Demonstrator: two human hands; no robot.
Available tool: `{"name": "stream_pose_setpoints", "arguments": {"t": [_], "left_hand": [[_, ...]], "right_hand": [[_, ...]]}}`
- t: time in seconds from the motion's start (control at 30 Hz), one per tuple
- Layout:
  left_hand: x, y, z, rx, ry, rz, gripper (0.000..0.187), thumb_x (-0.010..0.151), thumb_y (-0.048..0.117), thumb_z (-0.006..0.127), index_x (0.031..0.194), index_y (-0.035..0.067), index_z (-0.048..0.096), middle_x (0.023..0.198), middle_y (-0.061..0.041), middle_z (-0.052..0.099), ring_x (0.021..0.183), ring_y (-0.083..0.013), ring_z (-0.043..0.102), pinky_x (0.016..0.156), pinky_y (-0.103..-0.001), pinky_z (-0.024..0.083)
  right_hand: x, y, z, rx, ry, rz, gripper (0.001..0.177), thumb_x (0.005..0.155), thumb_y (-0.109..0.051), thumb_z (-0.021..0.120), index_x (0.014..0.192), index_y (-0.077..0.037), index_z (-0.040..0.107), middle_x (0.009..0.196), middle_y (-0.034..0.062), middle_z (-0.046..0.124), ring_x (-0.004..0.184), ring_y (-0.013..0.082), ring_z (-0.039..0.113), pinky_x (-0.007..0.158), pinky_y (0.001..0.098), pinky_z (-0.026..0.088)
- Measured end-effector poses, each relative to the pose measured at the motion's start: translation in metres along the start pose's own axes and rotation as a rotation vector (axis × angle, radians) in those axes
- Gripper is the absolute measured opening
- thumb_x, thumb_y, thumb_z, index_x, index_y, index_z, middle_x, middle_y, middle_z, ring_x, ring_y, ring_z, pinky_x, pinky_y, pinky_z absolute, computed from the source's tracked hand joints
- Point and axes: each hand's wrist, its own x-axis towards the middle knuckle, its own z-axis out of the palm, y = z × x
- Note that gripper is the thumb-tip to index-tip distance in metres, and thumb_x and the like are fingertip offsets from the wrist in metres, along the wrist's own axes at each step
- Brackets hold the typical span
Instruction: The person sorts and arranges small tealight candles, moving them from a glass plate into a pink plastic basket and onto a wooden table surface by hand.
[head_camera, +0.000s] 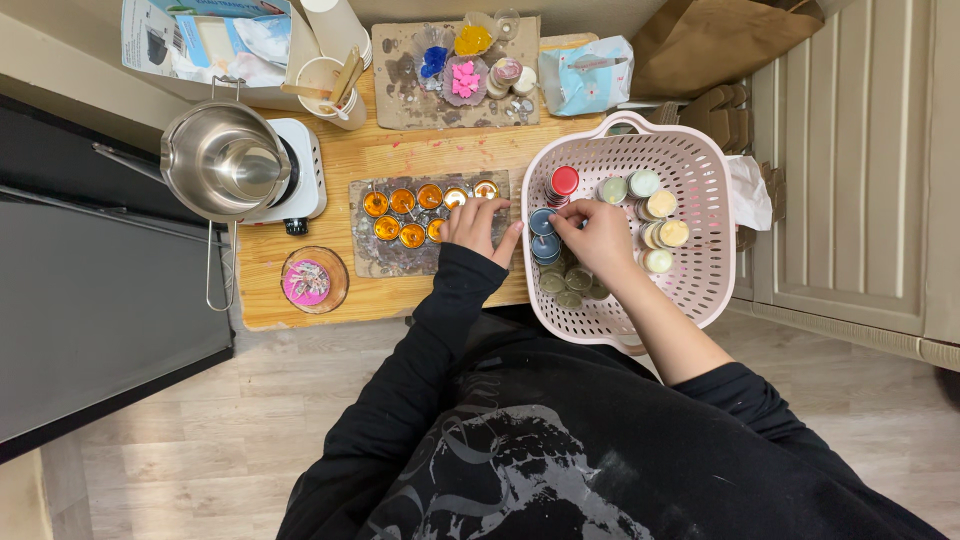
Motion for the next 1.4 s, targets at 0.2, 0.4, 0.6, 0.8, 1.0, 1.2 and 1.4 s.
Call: {"name": "stream_pose_setpoints", "arguments": {"t": [0.2, 0.4, 0.6, 0.8, 1.0, 1.2, 1.4], "left_hand": [[0.0, -0.002, 0.0, 0.005, -0.004, -0.004, 0.036, 0.091, 0.036, 0.073, 0.119, 0.013, 0.067, 0.116, -0.006, 0.063, 0.112, -0.0283, 0.057, 0.093, -0.044, 0.039], [-0.001, -0.004, 0.001, 0.013, -0.005, 0.004, 0.036, 0.091, 0.036, 0.073, 0.119, 0.014, 0.067, 0.113, -0.006, 0.064, 0.109, -0.028, 0.058, 0.092, -0.043, 0.039], [0.001, -0.008, 0.011, -0.168, -0.213, -0.179, 0.051, 0.089, 0.033, 0.075, 0.132, 0.011, 0.056, 0.076, -0.003, 0.066, 0.07, -0.0255, 0.066, 0.068, -0.043, 0.049], [-0.01, 0.0, 0.019, -0.309, -0.333, -0.196, 0.07, 0.084, 0.024, 0.078, 0.142, 0.008, 0.041, 0.065, -0.005, 0.066, 0.056, -0.0258, 0.069, 0.054, -0.037, 0.054], [-0.007, 0.001, 0.017, -0.273, -0.383, -0.202, 0.075, 0.084, 0.02, 0.073, 0.148, 0.008, 0.034, 0.065, -0.007, 0.068, 0.058, -0.027, 0.069, 0.055, -0.039, 0.053], [-0.005, 0.006, 0.016, -0.24, -0.4, -0.222, 0.08, 0.083, 0.02, 0.072, 0.151, 0.008, 0.03, 0.065, -0.007, 0.068, 0.057, -0.0277, 0.069, 0.055, -0.039, 0.054], [-0.006, 0.01, 0.014, -0.268, -0.36, -0.25, 0.08, 0.083, 0.018, 0.072, 0.151, 0.008, 0.031, 0.063, -0.007, 0.067, 0.056, -0.0262, 0.069, 0.055, -0.038, 0.054]], "right_hand": [[-0.001, -0.002, -0.002, 0.013, -0.016, 0.021, 0.023, 0.083, -0.026, 0.081, 0.094, -0.005, 0.079, 0.068, 0.007, 0.071, 0.056, 0.0174, 0.064, 0.054, 0.0322, 0.048], [0.0, -0.006, -0.005, -0.002, -0.003, -0.003, 0.024, 0.085, -0.027, 0.08, 0.096, -0.006, 0.08, 0.069, 0.0068, 0.071, 0.055, 0.0162, 0.064, 0.054, 0.0314, 0.048], [-0.009, -0.003, -0.025, 0.09, -0.051, 0.004, 0.019, 0.092, -0.025, 0.073, 0.099, -0.008, 0.078, 0.075, 0.0047, 0.073, 0.058, 0.0091, 0.069, 0.054, 0.0274, 0.05], [-0.049, 0.034, -0.09, -0.21, 0.299, -0.166, 0.018, 0.096, -0.022, 0.075, 0.11, -0.011, 0.077, 0.099, 0.0066, 0.072, 0.085, 0.0221, 0.063, 0.077, 0.0362, 0.05], [-0.072, 0.091, -0.131, -0.618, 0.43, -0.164, 0.041, 0.091, -0.021, 0.08, 0.129, -0.008, 0.07, 0.121, 0.016, 0.063, 0.11, 0.0369, 0.058, 0.094, 0.0449, 0.048], [-0.075, 0.121, -0.121, -0.44, 0.387, -0.07, 0.053, 0.089, -0.011, 0.076, 0.139, -0.003, 0.063, 0.123, 0.0179, 0.062, 0.107, 0.0358, 0.062, 0.093, 0.0455, 0.051], [-0.06, 0.127, -0.124, -0.311, 0.4, 0.006, 0.05, 0.085, 0.004, 0.069, 0.135, -0.003, 0.067, 0.111, 0.0177, 0.068, 0.089, 0.0294, 0.068, 0.081, 0.0399, 0.056]]}}
